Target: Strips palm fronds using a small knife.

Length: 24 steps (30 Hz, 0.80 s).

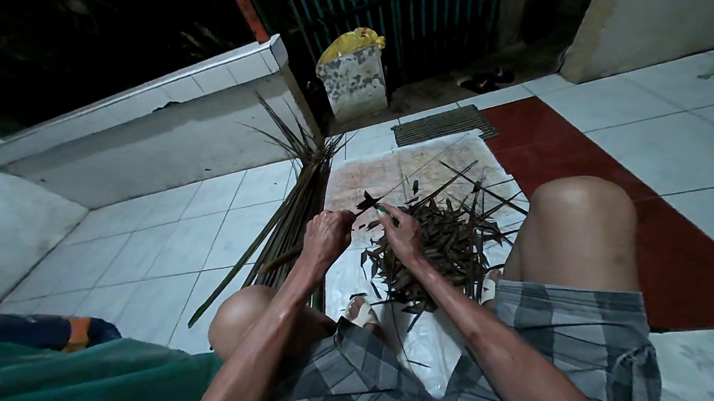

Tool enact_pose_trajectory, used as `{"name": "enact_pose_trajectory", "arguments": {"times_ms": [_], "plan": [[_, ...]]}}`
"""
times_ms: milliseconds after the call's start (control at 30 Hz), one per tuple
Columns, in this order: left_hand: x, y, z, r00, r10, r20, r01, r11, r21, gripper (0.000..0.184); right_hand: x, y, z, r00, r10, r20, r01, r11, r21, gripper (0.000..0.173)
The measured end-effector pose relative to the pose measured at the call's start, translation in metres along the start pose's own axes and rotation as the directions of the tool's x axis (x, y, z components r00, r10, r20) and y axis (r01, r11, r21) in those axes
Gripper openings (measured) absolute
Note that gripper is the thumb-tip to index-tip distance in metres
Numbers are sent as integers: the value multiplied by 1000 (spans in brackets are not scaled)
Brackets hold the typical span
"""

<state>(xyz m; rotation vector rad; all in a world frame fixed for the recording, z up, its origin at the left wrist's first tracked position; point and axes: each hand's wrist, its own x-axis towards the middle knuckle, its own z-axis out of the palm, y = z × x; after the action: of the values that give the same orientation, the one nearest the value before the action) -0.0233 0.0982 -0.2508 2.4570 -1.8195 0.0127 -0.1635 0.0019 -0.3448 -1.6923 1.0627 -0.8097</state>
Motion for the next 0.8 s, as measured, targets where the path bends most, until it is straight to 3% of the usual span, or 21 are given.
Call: {"name": "enact_pose_trajectory", "arguments": {"times_ms": [267, 600, 800], "plan": [[1, -8, -1, 1000, -19, -20, 20, 1000, 7, 21, 12, 29, -28, 993, 34, -117, -32, 999, 21, 38], [1, 2, 4, 1000, 25, -10, -23, 981, 195, 25, -8, -5, -16, 962, -111, 251, 100, 993, 58, 38], [0, -1, 6, 995, 69, -67, -55, 980, 190, 22, -5, -5, -17, 962, -92, 256, 83, 995, 46, 37]]}}
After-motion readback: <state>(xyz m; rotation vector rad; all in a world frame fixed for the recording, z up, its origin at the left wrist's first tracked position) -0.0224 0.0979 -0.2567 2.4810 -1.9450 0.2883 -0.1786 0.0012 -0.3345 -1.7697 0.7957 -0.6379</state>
